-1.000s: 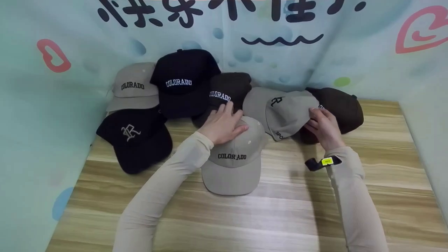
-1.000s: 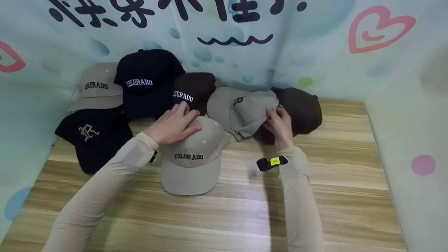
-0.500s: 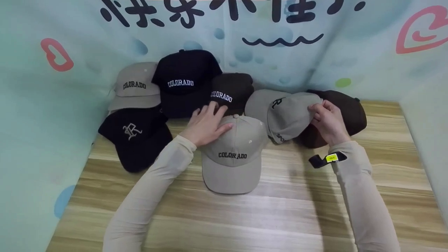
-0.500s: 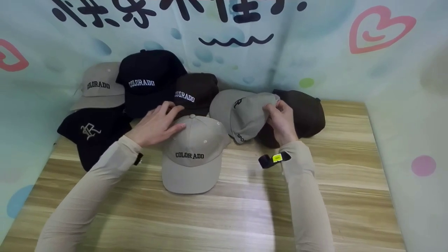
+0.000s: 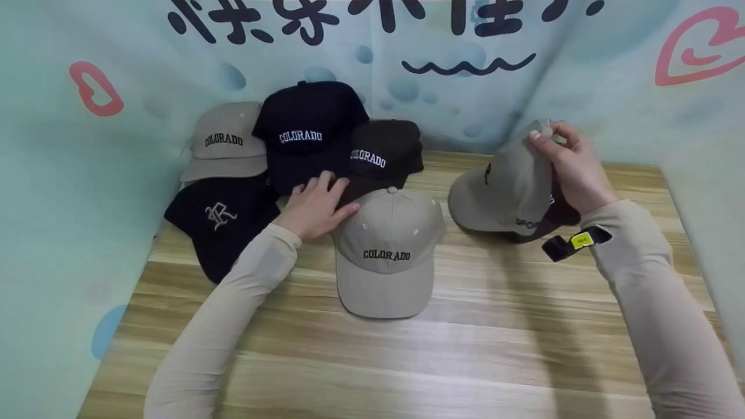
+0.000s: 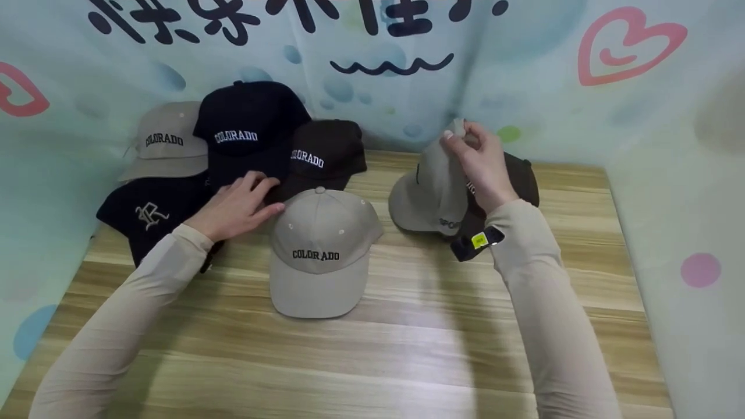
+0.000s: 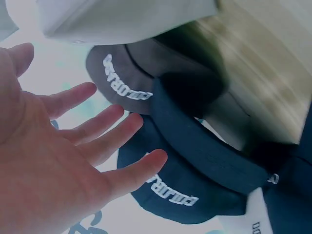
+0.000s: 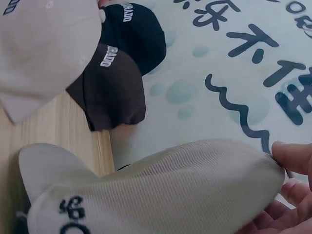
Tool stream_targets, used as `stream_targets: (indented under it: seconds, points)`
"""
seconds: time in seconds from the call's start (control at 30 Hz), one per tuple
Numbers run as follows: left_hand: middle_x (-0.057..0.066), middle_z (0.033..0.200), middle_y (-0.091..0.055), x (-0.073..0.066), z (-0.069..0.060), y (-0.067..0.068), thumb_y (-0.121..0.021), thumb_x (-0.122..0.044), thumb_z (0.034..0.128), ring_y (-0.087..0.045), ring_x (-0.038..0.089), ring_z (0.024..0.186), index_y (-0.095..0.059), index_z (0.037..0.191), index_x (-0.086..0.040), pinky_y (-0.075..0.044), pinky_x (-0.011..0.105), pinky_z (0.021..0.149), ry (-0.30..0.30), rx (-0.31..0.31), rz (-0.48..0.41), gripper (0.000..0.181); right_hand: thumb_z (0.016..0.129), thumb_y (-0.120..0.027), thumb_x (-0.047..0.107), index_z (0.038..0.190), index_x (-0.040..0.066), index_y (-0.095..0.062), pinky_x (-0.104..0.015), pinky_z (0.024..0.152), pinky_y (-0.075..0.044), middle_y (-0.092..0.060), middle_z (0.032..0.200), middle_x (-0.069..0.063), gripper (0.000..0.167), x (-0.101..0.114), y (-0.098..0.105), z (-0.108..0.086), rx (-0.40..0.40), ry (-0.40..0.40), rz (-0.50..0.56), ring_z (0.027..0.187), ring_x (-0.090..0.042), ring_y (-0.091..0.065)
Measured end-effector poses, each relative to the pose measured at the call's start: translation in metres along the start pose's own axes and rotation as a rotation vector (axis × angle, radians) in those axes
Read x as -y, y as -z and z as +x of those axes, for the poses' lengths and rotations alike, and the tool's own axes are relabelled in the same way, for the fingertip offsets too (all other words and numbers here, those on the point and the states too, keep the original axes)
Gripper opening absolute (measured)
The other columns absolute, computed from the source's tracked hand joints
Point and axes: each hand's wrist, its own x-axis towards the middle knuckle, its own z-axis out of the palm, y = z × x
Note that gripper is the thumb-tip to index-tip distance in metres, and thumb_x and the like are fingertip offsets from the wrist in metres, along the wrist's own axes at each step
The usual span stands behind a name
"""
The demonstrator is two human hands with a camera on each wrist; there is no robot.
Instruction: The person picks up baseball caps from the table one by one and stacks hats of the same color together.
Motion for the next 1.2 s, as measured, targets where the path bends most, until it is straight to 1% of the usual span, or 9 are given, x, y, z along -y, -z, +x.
stream_targets:
  seconds: [0.27,0.4,0.57,0.73,0.8,0.9,1.0,1.1,1.2]
  points:
    - [0.024,0.136,-0.038,0.010,-0.001,-0.001,-0.042,-0.049,0.1005,-0.043,0.040,0.122,-0.042,0.143,-0.004,-0.037,0.060,0.095,0.014,0.033,-0.022,0.062,0.097,-0.059,0.018,0.116,0.018,-0.061,-0.030,0.077,-0.040,-0.064,0.094,0.001,0.019,0.027,0.003,-0.012,0.028,0.112,-0.362,0.086,-0.012,-0.058]
    - [0.023,0.136,-0.038,0.010,0.000,-0.002,-0.041,-0.049,0.1010,-0.042,0.040,0.122,-0.042,0.142,-0.004,-0.037,0.060,0.095,0.016,0.059,-0.021,0.061,0.098,-0.055,0.018,0.120,0.018,-0.061,-0.031,0.080,-0.039,-0.062,0.100,-0.003,0.022,0.039,-0.003,-0.023,0.075,0.187,-0.448,0.092,-0.016,-0.056]
    - [0.023,0.136,-0.038,0.013,0.000,-0.001,-0.042,-0.047,0.1011,-0.042,0.040,0.122,-0.044,0.141,-0.004,-0.038,0.060,0.094,0.018,0.072,-0.019,0.059,0.099,-0.052,0.012,0.116,0.010,-0.061,-0.025,0.077,-0.037,-0.056,0.099,-0.006,0.019,0.057,-0.019,-0.042,0.169,0.316,-0.595,0.090,-0.019,-0.050]
    - [0.023,0.138,-0.036,0.017,-0.001,0.000,-0.041,-0.047,0.1013,-0.040,0.040,0.124,-0.044,0.141,-0.004,-0.038,0.060,0.094,0.029,0.086,-0.022,0.059,0.097,-0.051,0.004,0.112,0.001,-0.061,-0.024,0.062,-0.034,-0.051,0.084,-0.008,0.018,0.072,-0.035,-0.060,0.247,0.508,-0.747,0.074,-0.017,-0.045]
    - [0.023,0.138,-0.036,0.019,-0.001,0.000,-0.042,-0.047,0.1014,-0.040,0.041,0.124,-0.044,0.141,-0.004,-0.038,0.061,0.095,0.034,0.090,-0.024,0.058,0.096,-0.052,0.003,0.111,0.001,-0.062,-0.025,0.061,-0.031,-0.050,0.081,-0.007,0.017,0.075,-0.041,-0.066,0.277,0.581,-0.803,0.072,-0.016,-0.044]
    - [0.024,0.138,-0.036,0.022,-0.002,0.000,-0.042,-0.045,0.1016,-0.040,0.042,0.124,-0.044,0.141,-0.003,-0.038,0.061,0.094,0.039,0.096,-0.031,0.058,0.095,-0.053,0.001,0.110,0.002,-0.063,-0.026,0.064,-0.033,-0.053,0.083,-0.005,0.017,0.074,-0.048,-0.072,0.347,0.661,-0.853,0.076,-0.015,-0.045]
    - [0.024,0.138,-0.036,0.024,-0.003,0.001,-0.042,-0.044,0.1016,-0.040,0.042,0.123,-0.045,0.140,-0.002,-0.038,0.061,0.094,0.042,0.100,-0.042,0.057,0.095,-0.053,0.001,0.112,0.006,-0.062,-0.026,0.067,-0.036,-0.058,0.091,-0.001,0.020,0.071,-0.058,-0.076,0.428,0.702,-0.882,0.080,-0.014,-0.048]
    - [0.024,0.138,-0.036,0.025,-0.004,0.001,-0.043,-0.044,0.1015,-0.041,0.042,0.122,-0.046,0.140,-0.003,-0.039,0.061,0.093,0.044,0.096,-0.049,0.057,0.095,-0.054,0.001,0.119,0.008,-0.059,-0.025,0.070,-0.040,-0.061,0.100,0.003,0.025,0.066,-0.069,-0.080,0.530,0.713,-0.907,0.083,-0.012,-0.052]
    - [0.024,0.138,-0.037,0.026,-0.005,0.001,-0.043,-0.044,0.1015,-0.041,0.042,0.122,-0.046,0.139,-0.003,-0.039,0.061,0.093,0.048,0.091,-0.056,0.056,0.096,-0.053,0.002,0.124,0.011,-0.057,-0.026,0.074,-0.043,-0.061,0.106,0.006,0.030,0.059,-0.082,-0.084,0.676,0.692,-0.908,0.087,-0.011,-0.055]
